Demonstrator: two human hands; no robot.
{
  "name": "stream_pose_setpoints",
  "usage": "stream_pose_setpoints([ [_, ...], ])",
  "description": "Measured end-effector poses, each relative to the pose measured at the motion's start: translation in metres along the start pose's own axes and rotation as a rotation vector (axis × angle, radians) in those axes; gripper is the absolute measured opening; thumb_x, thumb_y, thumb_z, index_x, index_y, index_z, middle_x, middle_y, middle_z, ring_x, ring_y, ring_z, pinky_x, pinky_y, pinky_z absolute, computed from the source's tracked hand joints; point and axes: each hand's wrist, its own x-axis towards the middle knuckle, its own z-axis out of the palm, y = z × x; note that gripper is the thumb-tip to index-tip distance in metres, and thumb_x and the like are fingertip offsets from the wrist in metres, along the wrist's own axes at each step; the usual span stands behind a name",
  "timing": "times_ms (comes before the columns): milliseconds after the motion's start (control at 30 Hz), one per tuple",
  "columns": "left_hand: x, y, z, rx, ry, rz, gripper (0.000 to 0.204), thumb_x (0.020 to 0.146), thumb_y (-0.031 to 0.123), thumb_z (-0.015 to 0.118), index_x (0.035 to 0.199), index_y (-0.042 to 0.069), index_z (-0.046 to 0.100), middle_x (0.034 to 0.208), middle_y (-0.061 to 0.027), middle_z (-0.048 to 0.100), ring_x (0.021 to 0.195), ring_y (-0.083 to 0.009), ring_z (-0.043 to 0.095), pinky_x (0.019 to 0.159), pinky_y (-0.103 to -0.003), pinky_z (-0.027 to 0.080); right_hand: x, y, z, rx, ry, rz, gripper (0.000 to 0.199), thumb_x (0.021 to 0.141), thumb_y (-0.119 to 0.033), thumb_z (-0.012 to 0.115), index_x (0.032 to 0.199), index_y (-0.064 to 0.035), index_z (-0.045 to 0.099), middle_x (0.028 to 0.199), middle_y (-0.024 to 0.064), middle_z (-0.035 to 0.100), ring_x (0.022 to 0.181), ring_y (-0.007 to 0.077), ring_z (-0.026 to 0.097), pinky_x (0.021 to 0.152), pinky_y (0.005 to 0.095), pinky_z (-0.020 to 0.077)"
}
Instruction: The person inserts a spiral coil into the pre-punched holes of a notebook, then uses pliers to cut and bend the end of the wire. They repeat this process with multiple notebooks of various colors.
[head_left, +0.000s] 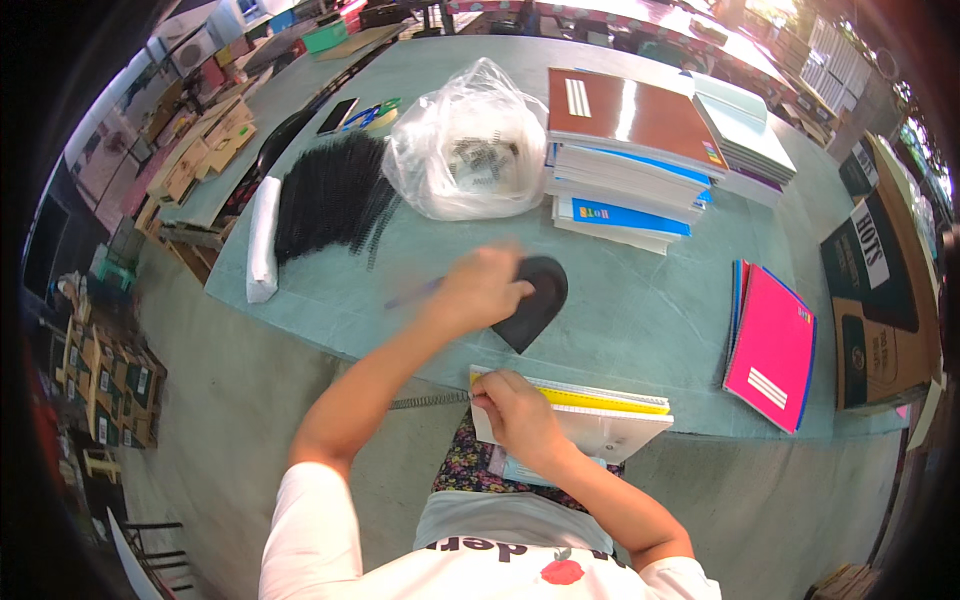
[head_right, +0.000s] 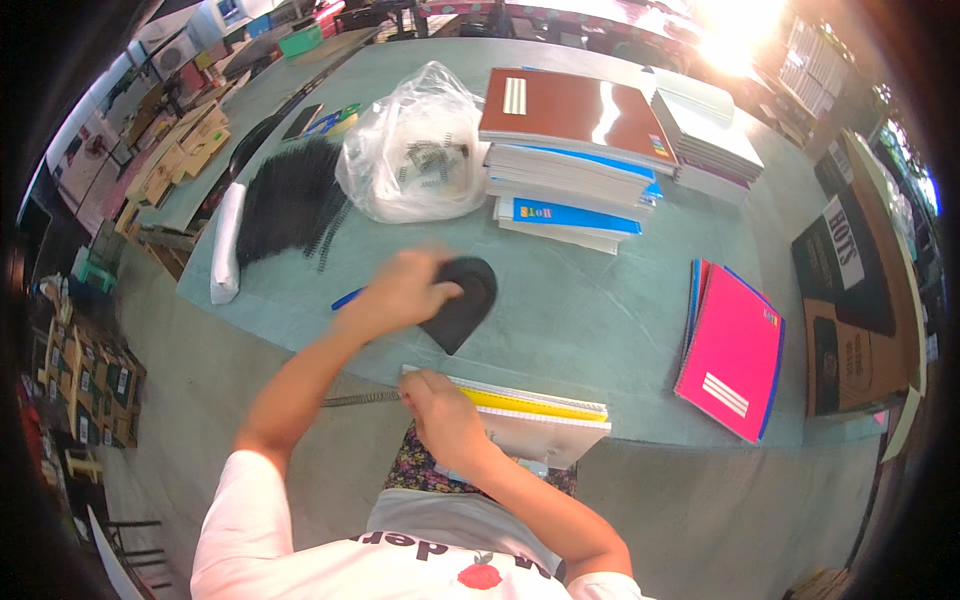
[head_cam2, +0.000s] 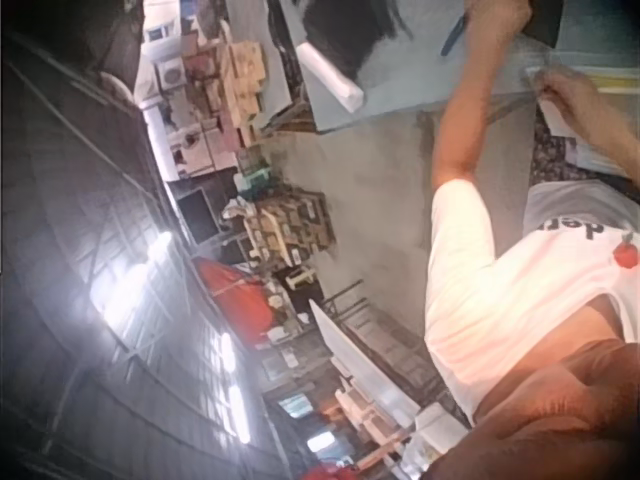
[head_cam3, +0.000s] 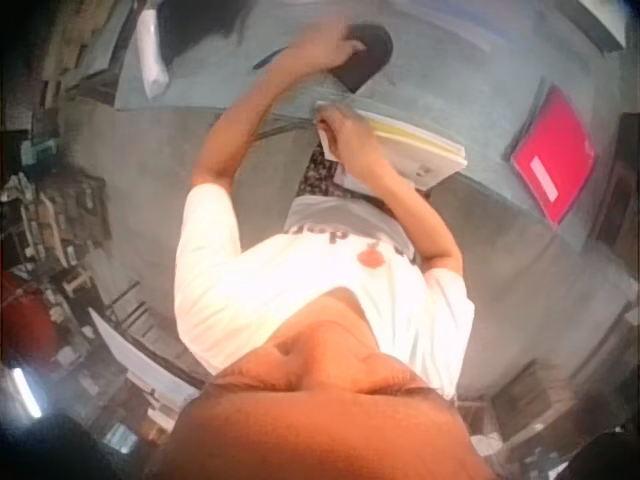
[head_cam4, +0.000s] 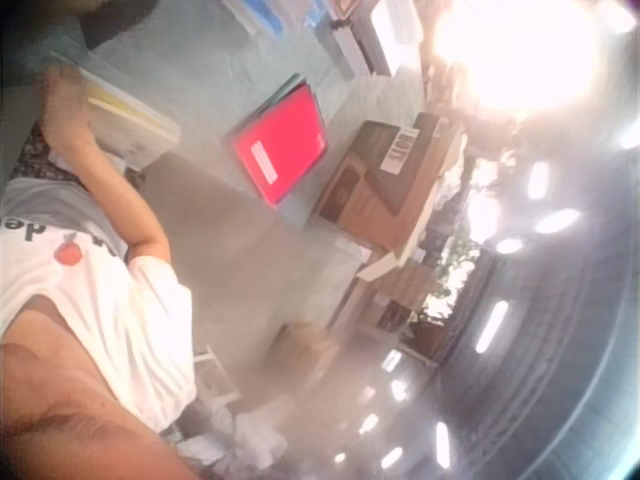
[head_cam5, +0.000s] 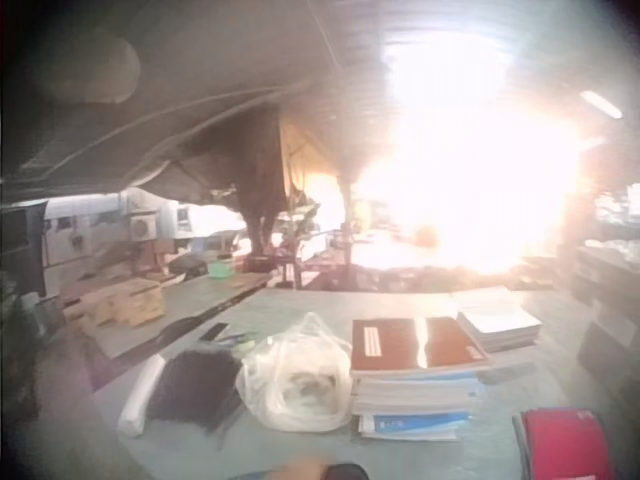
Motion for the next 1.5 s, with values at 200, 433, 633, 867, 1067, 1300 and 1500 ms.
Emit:
stream_pose_setpoints([
  [200,-0.143,0.029,-0.059,-0.008,0.667,0.249,0.041,0.073,0.008,0.069,0.112,0.005,0.056,0.087,-0.0087,0.057,0.079,-0.0234,0.055,0.069,-0.034,0.044,-0.026,0.006,-0.054,-0.324,-0.191,0.213,0.012,0.079,-0.006,0.059,0.091,-0.0046,0.059,0.081,0.0126,0.06,0.079,0.0321,0.058,0.067,0.0407,0.0468],
  [433,-0.164,-0.002,0.027,0.013,0.469,0.216,0.045,0.069,0.0,0.067,0.112,0.012,0.062,0.081,-0.0077,0.053,0.068,-0.0232,0.052,0.06,-0.035,0.045,-0.041,0.023,-0.066,-0.389,-0.032,0.153,0.009,0.074,-0.011,0.066,0.081,-0.0066,0.063,0.075,0.0066,0.063,0.072,0.0264,0.06,0.069,0.038,0.0442],
  [633,-0.166,-0.023,0.054,-0.084,0.398,0.308,0.041,0.068,-0.004,0.066,0.107,0.01,0.064,0.091,-0.0083,0.052,0.07,-0.0214,0.054,0.059,-0.033,0.046,-0.037,0.023,-0.065,-0.436,0.011,0.09,0.011,0.071,-0.01,0.069,0.081,-0.0081,0.064,0.071,0.0048,0.063,0.066,0.0233,0.059,0.062,0.0355,0.0421],
  [867,-0.164,-0.016,0.06,-0.033,0.339,0.424,0.041,0.069,-0.009,0.069,0.105,0.011,0.066,0.093,-0.0072,0.051,0.071,-0.015,0.053,0.057,-0.026,0.046,-0.038,0.021,-0.064,-0.399,0.032,0.087,0.011,0.069,-0.008,0.07,0.079,-0.0079,0.065,0.069,0.0056,0.062,0.064,0.0243,0.059,0.058,0.0351,0.0411],
  [1067,-0.151,-0.008,0.053,-0.015,0.366,0.43,0.04,0.068,-0.003,0.069,0.105,0.012,0.065,0.086,-0.0063,0.053,0.07,-0.0185,0.055,0.057,-0.03,0.046,-0.045,0.028,-0.058,-0.459,0.058,0.085,0.013,0.067,-0.01,0.07,0.078,-0.0107,0.064,0.067,0.0016,0.061,0.063,0.0205,0.058,0.056,0.0339,0.0396],
  [1300,-0.146,-0.006,0.067,-0.113,0.326,0.406,0.038,0.068,-0.003,0.067,0.103,0.013,0.066,0.083,-0.0058,0.056,0.071,-0.0195,0.055,0.058,-0.031,0.046,-0.047,0.03,-0.058,-0.442,0.047,0.06,0.014,0.067,-0.01,0.069,0.079,-0.0094,0.062,0.069,0.0019,0.061,0.064,0.02,0.056,0.056,0.0343,0.038],
  [1500,-0.13,0.03,0.031,-0.214,0.552,0.303,0.031,0.075,0.001,0.066,0.104,0.012,0.066,0.086,-0.007,0.053,0.071,-0.0209,0.055,0.058,-0.032,0.048,-0.044,0.027,-0.061,-0.436,0.119,0.061,0.012,0.068,-0.008,0.069,0.079,-0.008,0.064,0.069,0.0042,0.062,0.064,0.0237,0.058,0.058,0.0344,0.0416],
])
